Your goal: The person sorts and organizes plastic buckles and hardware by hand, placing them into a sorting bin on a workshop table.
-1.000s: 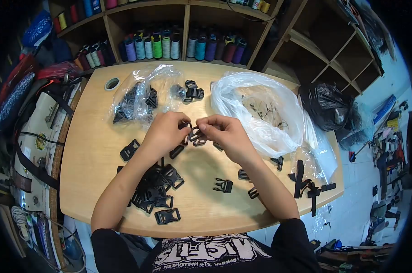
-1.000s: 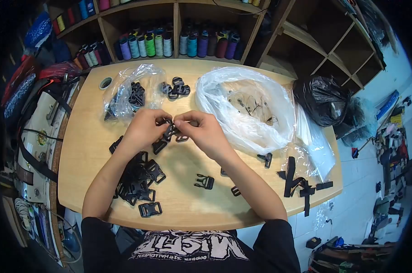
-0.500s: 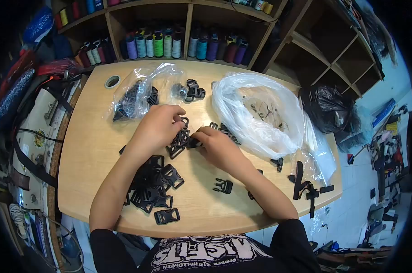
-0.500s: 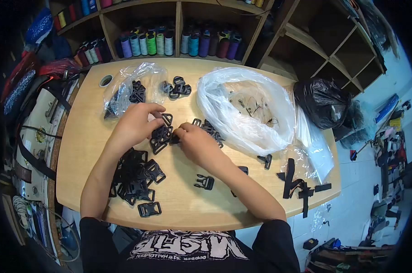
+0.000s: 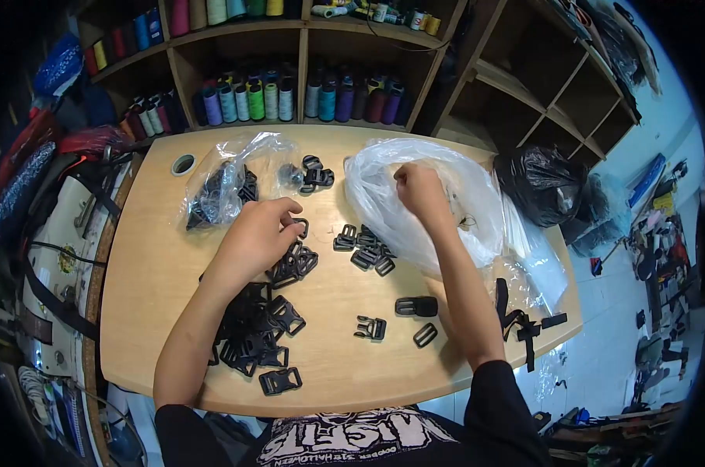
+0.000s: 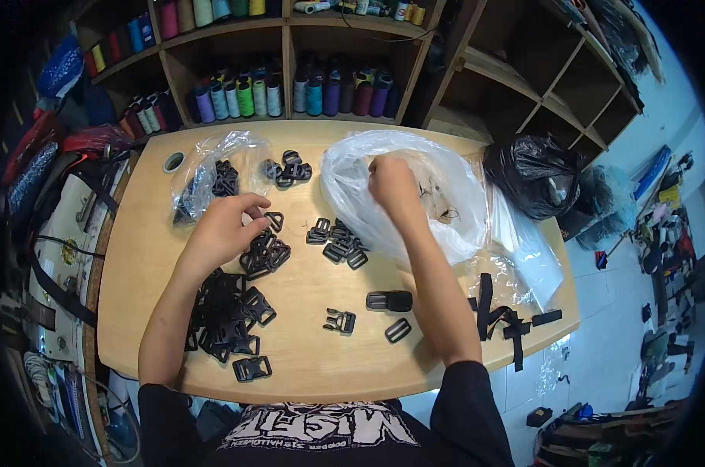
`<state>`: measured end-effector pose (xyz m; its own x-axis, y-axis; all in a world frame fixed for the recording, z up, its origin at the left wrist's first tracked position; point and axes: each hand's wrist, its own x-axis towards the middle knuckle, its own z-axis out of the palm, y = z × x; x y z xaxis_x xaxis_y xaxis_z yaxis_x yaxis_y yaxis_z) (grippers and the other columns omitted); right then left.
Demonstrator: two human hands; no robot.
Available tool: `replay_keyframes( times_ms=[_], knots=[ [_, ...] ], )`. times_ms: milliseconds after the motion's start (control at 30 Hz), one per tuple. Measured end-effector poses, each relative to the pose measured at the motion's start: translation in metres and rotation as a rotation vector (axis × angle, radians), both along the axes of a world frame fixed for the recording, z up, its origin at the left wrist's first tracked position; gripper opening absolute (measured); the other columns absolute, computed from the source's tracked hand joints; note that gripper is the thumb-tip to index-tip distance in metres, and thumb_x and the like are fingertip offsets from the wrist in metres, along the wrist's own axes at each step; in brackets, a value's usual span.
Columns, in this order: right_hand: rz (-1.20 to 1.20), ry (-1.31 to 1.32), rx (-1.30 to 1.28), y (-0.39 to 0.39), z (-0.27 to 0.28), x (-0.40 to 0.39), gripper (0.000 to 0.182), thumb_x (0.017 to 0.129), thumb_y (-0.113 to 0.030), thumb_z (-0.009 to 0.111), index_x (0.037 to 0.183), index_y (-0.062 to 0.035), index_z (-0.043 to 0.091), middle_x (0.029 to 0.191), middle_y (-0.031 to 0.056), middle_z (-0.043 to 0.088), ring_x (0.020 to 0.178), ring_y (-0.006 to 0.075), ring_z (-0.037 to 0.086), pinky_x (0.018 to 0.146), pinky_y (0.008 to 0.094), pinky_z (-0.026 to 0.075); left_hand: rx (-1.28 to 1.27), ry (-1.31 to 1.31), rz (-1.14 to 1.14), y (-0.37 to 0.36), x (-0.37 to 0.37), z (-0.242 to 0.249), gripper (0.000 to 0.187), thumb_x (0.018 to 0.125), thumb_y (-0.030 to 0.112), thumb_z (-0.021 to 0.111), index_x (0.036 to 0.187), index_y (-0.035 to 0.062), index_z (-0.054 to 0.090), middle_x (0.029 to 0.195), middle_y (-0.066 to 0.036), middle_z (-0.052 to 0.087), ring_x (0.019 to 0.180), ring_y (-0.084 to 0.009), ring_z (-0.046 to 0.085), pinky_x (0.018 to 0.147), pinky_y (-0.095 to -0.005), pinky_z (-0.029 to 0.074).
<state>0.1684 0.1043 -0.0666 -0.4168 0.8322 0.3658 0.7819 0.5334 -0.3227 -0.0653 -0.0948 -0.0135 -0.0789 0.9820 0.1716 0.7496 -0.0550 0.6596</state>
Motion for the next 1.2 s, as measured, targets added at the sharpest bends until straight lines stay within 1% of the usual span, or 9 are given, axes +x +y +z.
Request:
replay_keyframes(
  times_ms=[33, 67, 133, 267, 367, 433, 733, 867, 1200],
  knots=[
    [-0.003, 0.003, 0.003, 0.02, -0.009, -0.001, 0.014, 0.081, -0.004, 0.061, 0.089, 0.0016, 0.071, 0.09, 0.0217, 0.07, 0.079, 0.0348, 0.069, 0.077, 0.0395, 0.054, -0.086, -0.033, 0.043, -0.002, 0.004, 0.007, 0.029, 0.084, 0.012, 0.069, 0.108, -0.004, 0.066, 0.088, -0.02, 0.071, 0.085, -0.0333, 0.069, 0.079, -0.0394, 0.054],
    [0.051, -0.012, -0.069, 0.037, -0.016, -0.002, 0.018, 0.08, -0.006, 0.062, 0.094, 0.0019, 0.07, 0.095, 0.0237, 0.068, 0.085, 0.0377, 0.068, 0.08, 0.0424, 0.053, -0.082, -0.031, 0.039, -0.002, 0.003, 0.005, 0.029, 0.084, 0.012, 0.069, 0.108, -0.004, 0.066, 0.088, -0.02, 0.071, 0.085, -0.0333, 0.069, 0.079, -0.0394, 0.054],
    [0.111, -0.027, -0.128, 0.041, -0.009, -0.009, 0.024, 0.078, -0.009, 0.062, 0.098, 0.0022, 0.07, 0.1, 0.0257, 0.067, 0.09, 0.0406, 0.066, 0.084, 0.0452, 0.052, -0.028, -0.04, -0.01, 0.0, -0.003, -0.001, 0.03, 0.085, 0.011, 0.067, 0.112, -0.0017, 0.065, 0.088, -0.013, 0.072, 0.055, -0.0183, 0.066, 0.056, -0.0313, 0.053],
    [0.153, 0.003, -0.12, 0.068, -0.023, -0.028, 0.03, 0.079, -0.016, 0.062, 0.102, 0.0016, 0.069, 0.11, 0.0253, 0.065, 0.104, 0.0388, 0.063, 0.093, 0.0421, 0.048, 0.018, -0.016, 0.004, 0.0, -0.008, -0.004, 0.028, 0.085, 0.012, 0.066, 0.11, -0.0016, 0.066, 0.087, -0.013, 0.072, 0.054, -0.0181, 0.066, 0.055, -0.0314, 0.053],
    [0.153, -0.239, -0.289, 0.071, -0.015, -0.037, 0.043, 0.081, -0.032, 0.061, 0.108, -0.0001, 0.069, 0.114, 0.0244, 0.065, 0.108, 0.0368, 0.063, 0.094, 0.041, 0.047, 0.066, 0.05, -0.001, 0.001, -0.009, -0.005, 0.028, 0.084, 0.017, 0.067, 0.108, 0.0008, 0.068, 0.09, -0.014, 0.072, 0.076, -0.0292, 0.07, 0.075, -0.0374, 0.054],
    [0.117, -0.519, -0.374, 0.068, -0.007, -0.04, 0.054, 0.081, -0.044, 0.056, 0.112, -0.0015, 0.069, 0.118, 0.0229, 0.064, 0.113, 0.0364, 0.061, 0.097, 0.04, 0.046, 0.039, 0.032, 0.01, 0.0, -0.006, -0.001, 0.029, 0.084, 0.017, 0.068, 0.108, 0.0014, 0.068, 0.091, -0.014, 0.072, 0.081, -0.031, 0.069, 0.079, -0.0382, 0.053],
    [0.053, -0.633, -0.303, 0.061, -0.012, -0.055, 0.057, 0.09, -0.047, 0.043, 0.115, -0.0029, 0.068, 0.124, 0.0205, 0.062, 0.12, 0.0374, 0.057, 0.106, 0.0447, 0.039, -0.011, -0.002, 0.013, 0.0, -0.005, 0.0, 0.03, 0.083, 0.019, 0.069, 0.107, 0.0004, 0.068, 0.091, -0.015, 0.072, 0.09, -0.0328, 0.068, 0.085, -0.0388, 0.051],
    [0.063, -0.571, -0.426, 0.053, -0.009, -0.058, 0.053, 0.091, -0.043, 0.045, 0.122, -0.0047, 0.065, 0.131, 0.0193, 0.058, 0.125, 0.0376, 0.053, 0.109, 0.0482, 0.034, -0.015, -0.011, 0.013, 0.001, -0.005, -0.002, 0.03, 0.083, 0.017, 0.07, 0.107, 0.0002, 0.068, 0.091, -0.016, 0.072, 0.09, -0.033, 0.068, 0.085, -0.0395, 0.051],
    [0.213, -0.424, -0.11, 0.068, -0.033, -0.063, 0.047, 0.092, -0.034, 0.049, 0.131, -0.0094, 0.057, 0.141, 0.0168, 0.05, 0.133, 0.0358, 0.045, 0.111, 0.05, 0.031, -0.004, -0.002, -0.017, -0.001, -0.004, -0.001, 0.03, 0.085, 0.015, 0.067, 0.109, -0.0035, 0.065, 0.089, -0.021, 0.071, 0.086, -0.0338, 0.069, 0.082, -0.04, 0.053]
  ],
)
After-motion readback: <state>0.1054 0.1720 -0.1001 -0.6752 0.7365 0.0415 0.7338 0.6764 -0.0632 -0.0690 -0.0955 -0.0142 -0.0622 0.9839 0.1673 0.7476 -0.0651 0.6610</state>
